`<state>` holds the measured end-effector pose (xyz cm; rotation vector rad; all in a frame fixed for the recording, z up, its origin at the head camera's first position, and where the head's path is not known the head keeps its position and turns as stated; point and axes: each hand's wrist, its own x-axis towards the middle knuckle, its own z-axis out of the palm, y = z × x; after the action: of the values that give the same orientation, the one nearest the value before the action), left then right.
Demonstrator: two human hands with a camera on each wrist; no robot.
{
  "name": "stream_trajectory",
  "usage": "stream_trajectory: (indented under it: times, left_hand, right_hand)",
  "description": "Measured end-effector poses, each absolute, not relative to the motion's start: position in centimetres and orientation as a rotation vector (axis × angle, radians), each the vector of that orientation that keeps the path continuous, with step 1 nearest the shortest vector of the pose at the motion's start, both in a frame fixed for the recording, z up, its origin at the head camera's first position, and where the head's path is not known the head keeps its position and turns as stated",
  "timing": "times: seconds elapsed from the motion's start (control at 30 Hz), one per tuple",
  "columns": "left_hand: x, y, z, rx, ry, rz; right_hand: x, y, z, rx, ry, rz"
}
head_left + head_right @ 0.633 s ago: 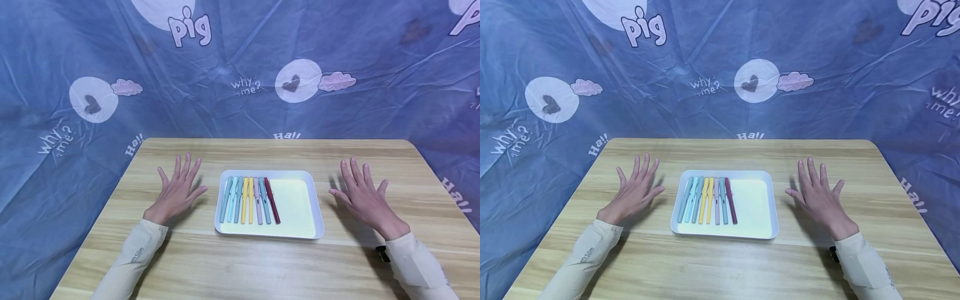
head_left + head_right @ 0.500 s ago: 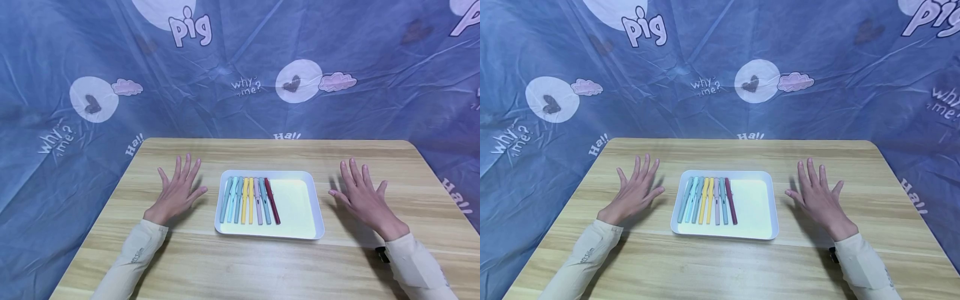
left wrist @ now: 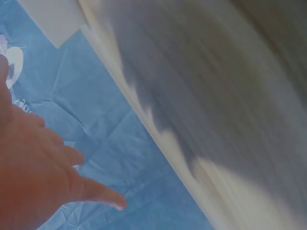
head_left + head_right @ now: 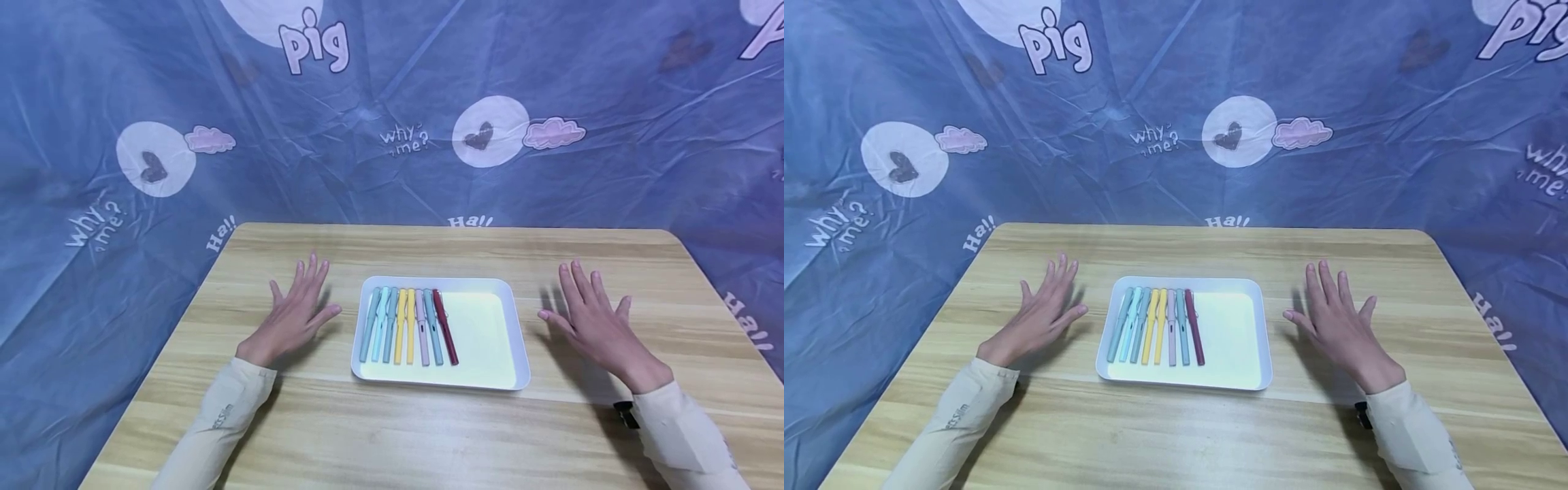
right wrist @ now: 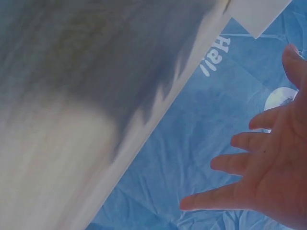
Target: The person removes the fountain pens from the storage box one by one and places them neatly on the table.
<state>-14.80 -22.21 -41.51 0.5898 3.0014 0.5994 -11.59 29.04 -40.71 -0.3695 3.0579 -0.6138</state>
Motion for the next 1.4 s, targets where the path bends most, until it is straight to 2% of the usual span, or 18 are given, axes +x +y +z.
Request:
stream_trajectory:
  times: [0.3,0.63,0.9,1.4]
  left_hand:
    - [-14.4,-21.1,-40.1,0.536,2.697,1.073]
    - [-14.2,-19.4,-39.6,0.457,2.445,1.33]
    - [-14.0,-18.7,-40.4,0.353,2.279,1.443]
    - [-13.5,-18.0,-41.7,0.383,2.19,1.543]
  right_hand:
    - [-11.7,27.5,-39.1,-0.4,3.041,-0.717]
    - [-12.4,24.7,-37.1,-0.644,3.106,-0.79]
    - [-12.6,23.4,-36.3,-0.571,3.077,-0.797]
    - [-13.7,19.3,-35.6,-0.485,2.913,-0.907]
